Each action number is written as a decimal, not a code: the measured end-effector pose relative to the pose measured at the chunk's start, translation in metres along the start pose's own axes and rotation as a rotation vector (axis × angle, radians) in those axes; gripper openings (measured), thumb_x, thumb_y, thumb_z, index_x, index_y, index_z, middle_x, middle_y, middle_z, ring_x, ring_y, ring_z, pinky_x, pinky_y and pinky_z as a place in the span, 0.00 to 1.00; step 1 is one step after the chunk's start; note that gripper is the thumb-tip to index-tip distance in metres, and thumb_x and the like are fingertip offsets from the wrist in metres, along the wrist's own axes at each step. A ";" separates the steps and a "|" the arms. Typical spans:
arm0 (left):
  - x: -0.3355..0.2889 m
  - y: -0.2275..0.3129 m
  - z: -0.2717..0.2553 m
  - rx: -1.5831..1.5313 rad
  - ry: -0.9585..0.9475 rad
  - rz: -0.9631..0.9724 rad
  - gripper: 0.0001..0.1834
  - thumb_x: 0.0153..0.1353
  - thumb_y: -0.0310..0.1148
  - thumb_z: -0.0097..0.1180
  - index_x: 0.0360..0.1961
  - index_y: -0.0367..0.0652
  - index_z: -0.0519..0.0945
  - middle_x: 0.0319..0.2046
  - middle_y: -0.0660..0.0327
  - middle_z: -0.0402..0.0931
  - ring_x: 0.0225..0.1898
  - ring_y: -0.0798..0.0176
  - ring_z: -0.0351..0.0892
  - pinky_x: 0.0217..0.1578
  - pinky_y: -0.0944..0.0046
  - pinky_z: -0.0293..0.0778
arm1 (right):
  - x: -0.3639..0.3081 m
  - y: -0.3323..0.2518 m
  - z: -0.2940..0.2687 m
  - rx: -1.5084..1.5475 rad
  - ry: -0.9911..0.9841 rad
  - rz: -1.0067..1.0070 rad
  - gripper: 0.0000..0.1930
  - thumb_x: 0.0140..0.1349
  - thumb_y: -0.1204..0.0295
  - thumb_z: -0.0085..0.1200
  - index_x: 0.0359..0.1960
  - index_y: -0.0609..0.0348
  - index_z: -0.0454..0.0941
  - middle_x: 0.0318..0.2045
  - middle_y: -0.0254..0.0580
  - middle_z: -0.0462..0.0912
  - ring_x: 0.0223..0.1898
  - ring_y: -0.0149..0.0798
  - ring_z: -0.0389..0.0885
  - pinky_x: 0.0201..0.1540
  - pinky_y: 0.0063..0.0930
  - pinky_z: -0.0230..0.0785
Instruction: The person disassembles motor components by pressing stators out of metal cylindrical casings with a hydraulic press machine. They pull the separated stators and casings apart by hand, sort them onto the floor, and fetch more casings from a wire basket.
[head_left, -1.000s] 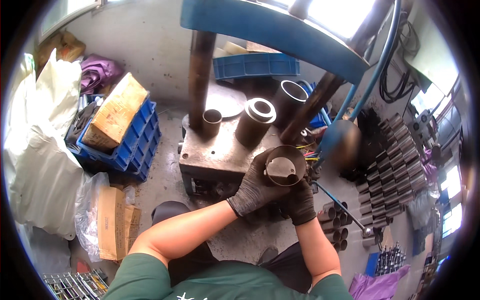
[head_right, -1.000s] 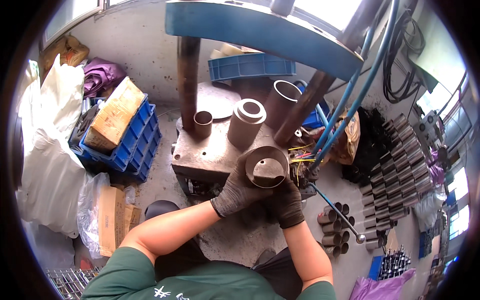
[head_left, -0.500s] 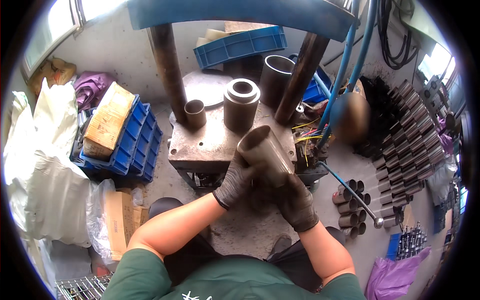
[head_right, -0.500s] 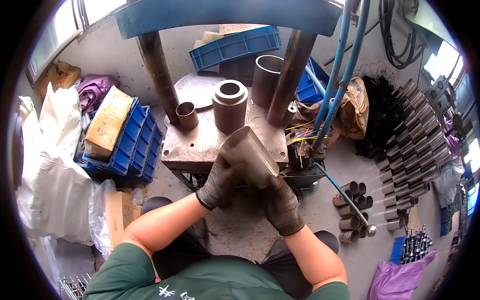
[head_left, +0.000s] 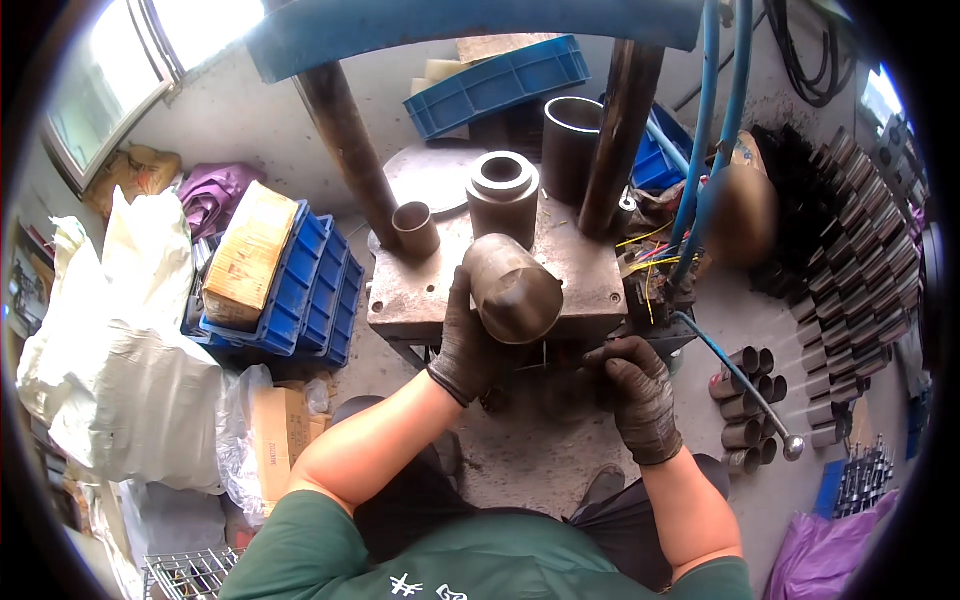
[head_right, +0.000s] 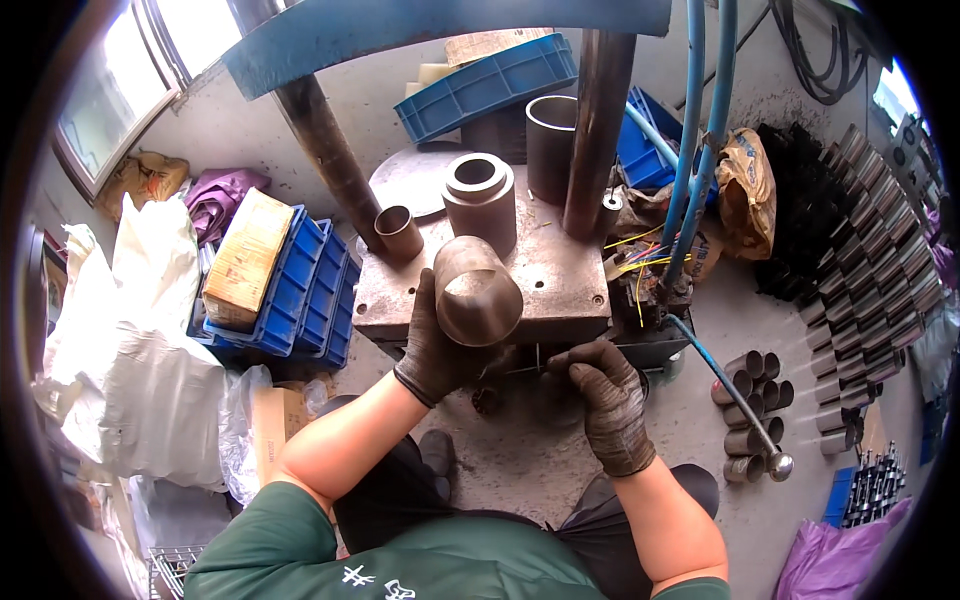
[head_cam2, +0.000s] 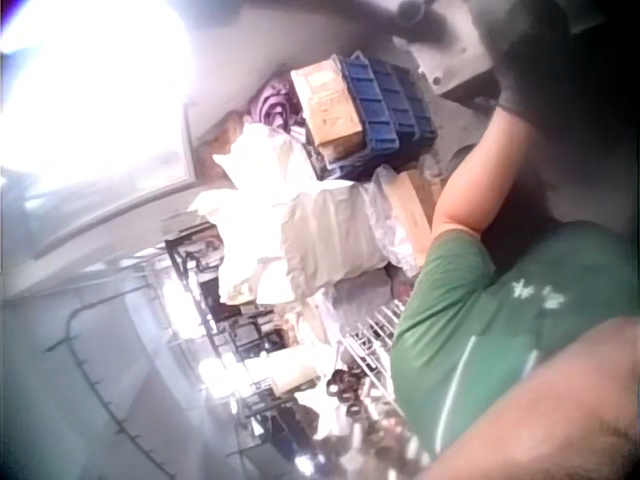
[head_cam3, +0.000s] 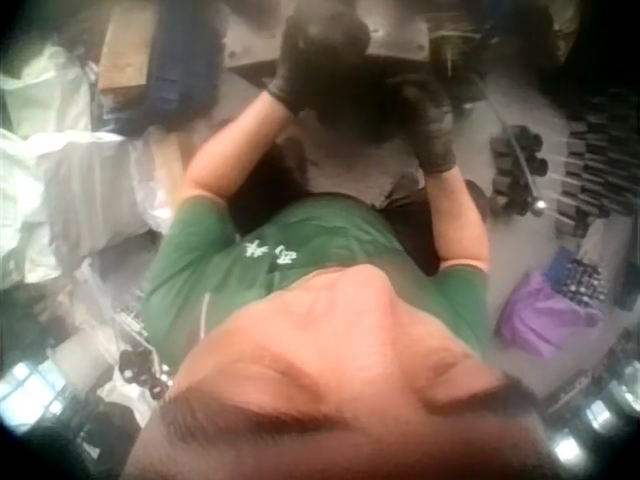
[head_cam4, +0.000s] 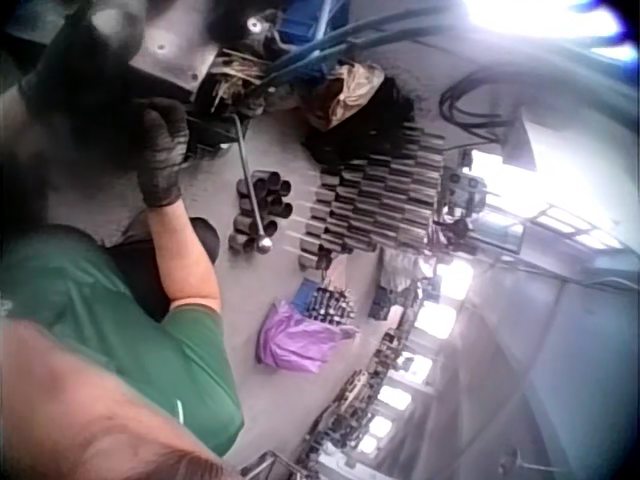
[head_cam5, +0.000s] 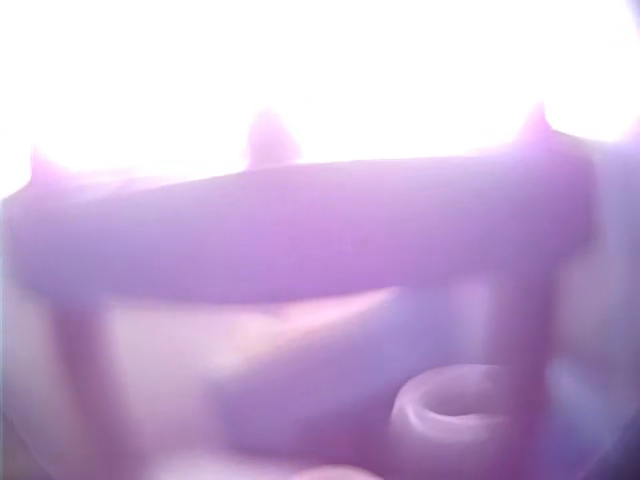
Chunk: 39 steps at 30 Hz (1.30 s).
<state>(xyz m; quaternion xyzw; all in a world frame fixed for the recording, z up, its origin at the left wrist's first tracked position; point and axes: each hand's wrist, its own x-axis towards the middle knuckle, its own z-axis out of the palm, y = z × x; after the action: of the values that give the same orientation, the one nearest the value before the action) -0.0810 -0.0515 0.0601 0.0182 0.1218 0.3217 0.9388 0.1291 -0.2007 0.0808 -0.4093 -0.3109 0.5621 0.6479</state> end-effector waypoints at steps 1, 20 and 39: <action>-0.001 0.002 0.000 -0.041 -0.018 -0.023 0.60 0.53 0.80 0.60 0.76 0.49 0.62 0.69 0.52 0.68 0.69 0.47 0.67 0.69 0.46 0.69 | 0.000 0.000 0.000 -0.012 -0.006 -0.019 0.08 0.70 0.75 0.55 0.47 0.62 0.81 0.44 0.42 0.88 0.46 0.36 0.85 0.58 0.33 0.77; 0.000 -0.027 0.004 1.843 -0.106 0.972 0.63 0.45 0.41 0.86 0.75 0.42 0.53 0.67 0.52 0.69 0.70 0.55 0.71 0.72 0.54 0.67 | 0.006 0.009 -0.003 -0.037 0.041 0.012 0.21 0.76 0.64 0.58 0.64 0.64 0.76 0.42 0.39 0.88 0.48 0.32 0.84 0.58 0.28 0.74; -0.002 -0.034 0.005 1.960 -0.277 1.115 0.51 0.49 0.29 0.80 0.74 0.47 0.65 0.64 0.48 0.69 0.65 0.43 0.75 0.63 0.50 0.76 | 0.000 -0.003 0.006 -0.118 -0.013 -0.051 0.25 0.79 0.50 0.52 0.59 0.63 0.80 0.52 0.35 0.84 0.55 0.29 0.77 0.64 0.28 0.67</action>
<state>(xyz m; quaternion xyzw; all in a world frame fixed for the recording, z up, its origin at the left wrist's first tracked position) -0.0613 -0.0797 0.0614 0.8321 0.1911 0.4560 0.2513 0.1255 -0.2001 0.0862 -0.4354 -0.3579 0.5287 0.6346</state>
